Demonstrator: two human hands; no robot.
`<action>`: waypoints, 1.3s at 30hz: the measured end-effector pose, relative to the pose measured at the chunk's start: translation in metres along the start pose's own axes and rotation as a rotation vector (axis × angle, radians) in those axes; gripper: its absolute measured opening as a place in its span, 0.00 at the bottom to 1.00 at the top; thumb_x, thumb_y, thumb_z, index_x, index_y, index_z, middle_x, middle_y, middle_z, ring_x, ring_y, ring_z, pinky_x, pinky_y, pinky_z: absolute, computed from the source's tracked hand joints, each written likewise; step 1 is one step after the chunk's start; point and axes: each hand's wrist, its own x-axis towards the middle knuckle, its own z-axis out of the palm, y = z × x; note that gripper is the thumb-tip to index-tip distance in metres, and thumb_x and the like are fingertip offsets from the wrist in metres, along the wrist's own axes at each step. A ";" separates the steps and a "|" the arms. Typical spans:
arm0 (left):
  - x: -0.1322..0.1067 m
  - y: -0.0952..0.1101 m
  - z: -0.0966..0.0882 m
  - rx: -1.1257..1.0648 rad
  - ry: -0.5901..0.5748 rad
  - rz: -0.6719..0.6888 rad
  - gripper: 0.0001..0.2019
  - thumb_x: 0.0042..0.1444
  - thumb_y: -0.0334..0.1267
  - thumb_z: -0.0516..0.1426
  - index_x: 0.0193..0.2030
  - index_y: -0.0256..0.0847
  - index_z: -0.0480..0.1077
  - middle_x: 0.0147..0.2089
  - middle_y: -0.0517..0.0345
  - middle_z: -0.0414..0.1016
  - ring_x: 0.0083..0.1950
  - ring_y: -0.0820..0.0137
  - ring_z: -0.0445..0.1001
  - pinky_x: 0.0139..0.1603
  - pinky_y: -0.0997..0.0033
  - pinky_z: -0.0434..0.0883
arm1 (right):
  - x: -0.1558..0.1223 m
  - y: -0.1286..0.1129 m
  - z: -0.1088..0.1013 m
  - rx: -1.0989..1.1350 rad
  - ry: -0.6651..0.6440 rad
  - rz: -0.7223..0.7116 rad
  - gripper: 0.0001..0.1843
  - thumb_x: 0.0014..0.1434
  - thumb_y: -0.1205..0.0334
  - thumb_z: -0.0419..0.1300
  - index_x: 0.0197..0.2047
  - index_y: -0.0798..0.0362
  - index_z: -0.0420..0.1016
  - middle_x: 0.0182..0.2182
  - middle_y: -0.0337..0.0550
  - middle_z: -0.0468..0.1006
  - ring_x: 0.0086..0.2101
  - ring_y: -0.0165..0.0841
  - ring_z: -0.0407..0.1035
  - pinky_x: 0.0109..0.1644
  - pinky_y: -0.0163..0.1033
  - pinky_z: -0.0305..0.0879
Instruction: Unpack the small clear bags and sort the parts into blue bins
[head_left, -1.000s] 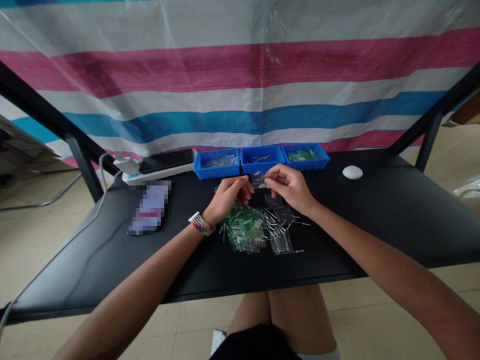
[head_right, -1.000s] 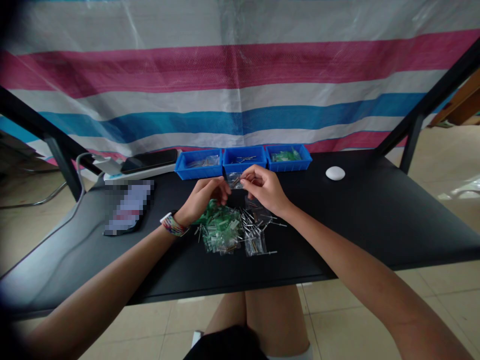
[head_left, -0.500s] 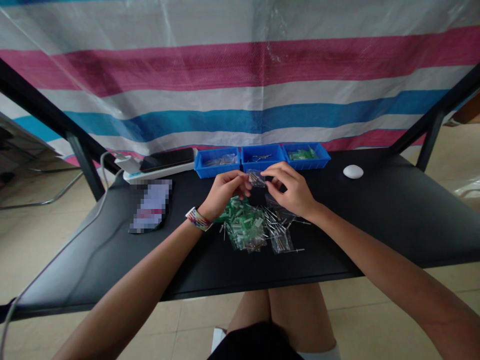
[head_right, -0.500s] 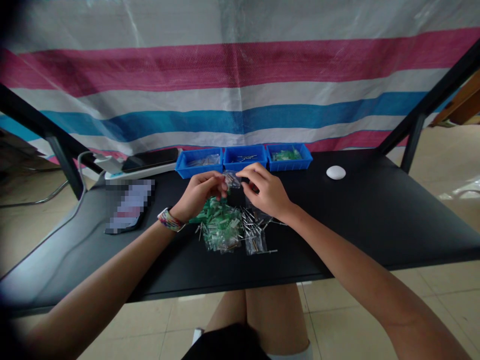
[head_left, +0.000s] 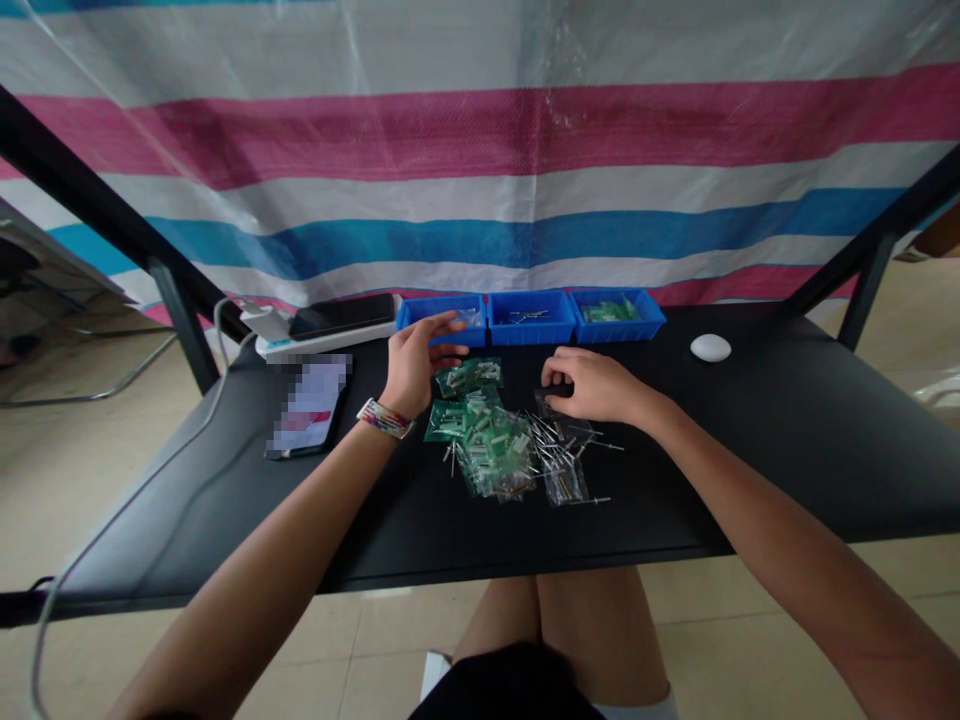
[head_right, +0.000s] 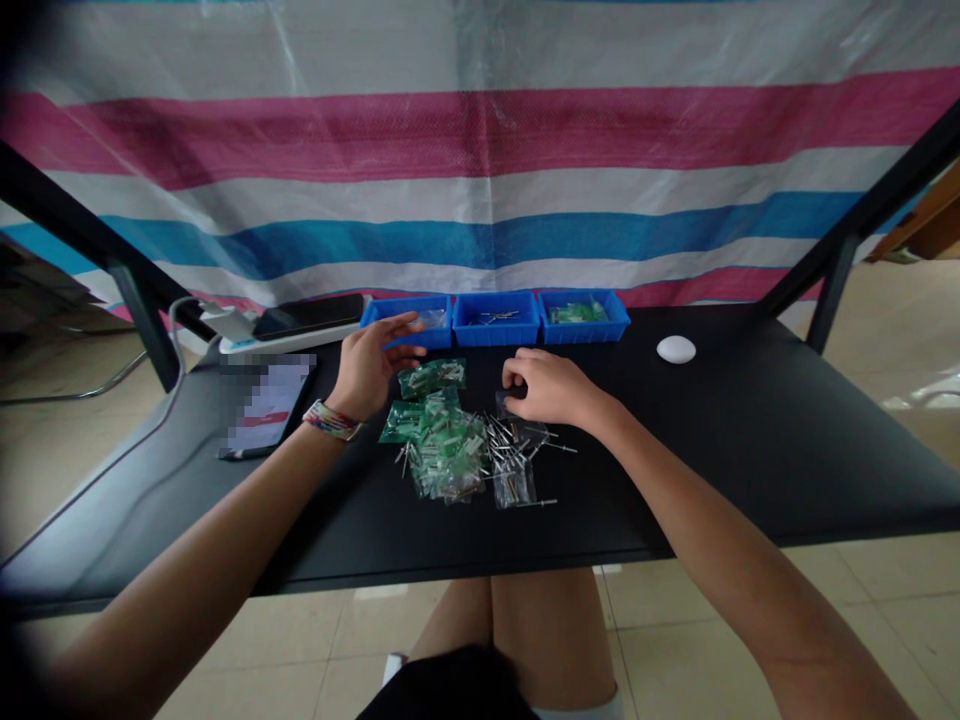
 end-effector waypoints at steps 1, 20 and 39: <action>-0.001 -0.001 0.001 0.021 -0.023 0.019 0.14 0.61 0.43 0.60 0.45 0.34 0.79 0.45 0.47 0.84 0.29 0.72 0.81 0.26 0.76 0.74 | 0.000 0.001 0.000 0.012 -0.015 -0.008 0.05 0.57 0.67 0.70 0.36 0.51 0.78 0.37 0.42 0.76 0.38 0.37 0.73 0.40 0.40 0.64; -0.010 -0.012 0.010 0.235 -0.249 0.157 0.09 0.59 0.41 0.60 0.38 0.37 0.78 0.36 0.56 0.77 0.28 0.73 0.77 0.27 0.76 0.71 | 0.005 0.020 0.004 0.123 -0.023 0.066 0.09 0.61 0.71 0.66 0.45 0.53 0.80 0.40 0.44 0.76 0.38 0.35 0.73 0.43 0.39 0.66; -0.016 -0.009 0.013 0.296 -0.419 0.153 0.09 0.62 0.40 0.59 0.39 0.37 0.78 0.33 0.56 0.77 0.29 0.71 0.77 0.28 0.74 0.70 | 0.012 0.008 0.015 0.903 0.139 0.293 0.15 0.52 0.61 0.72 0.34 0.50 0.69 0.27 0.35 0.75 0.27 0.33 0.73 0.31 0.39 0.71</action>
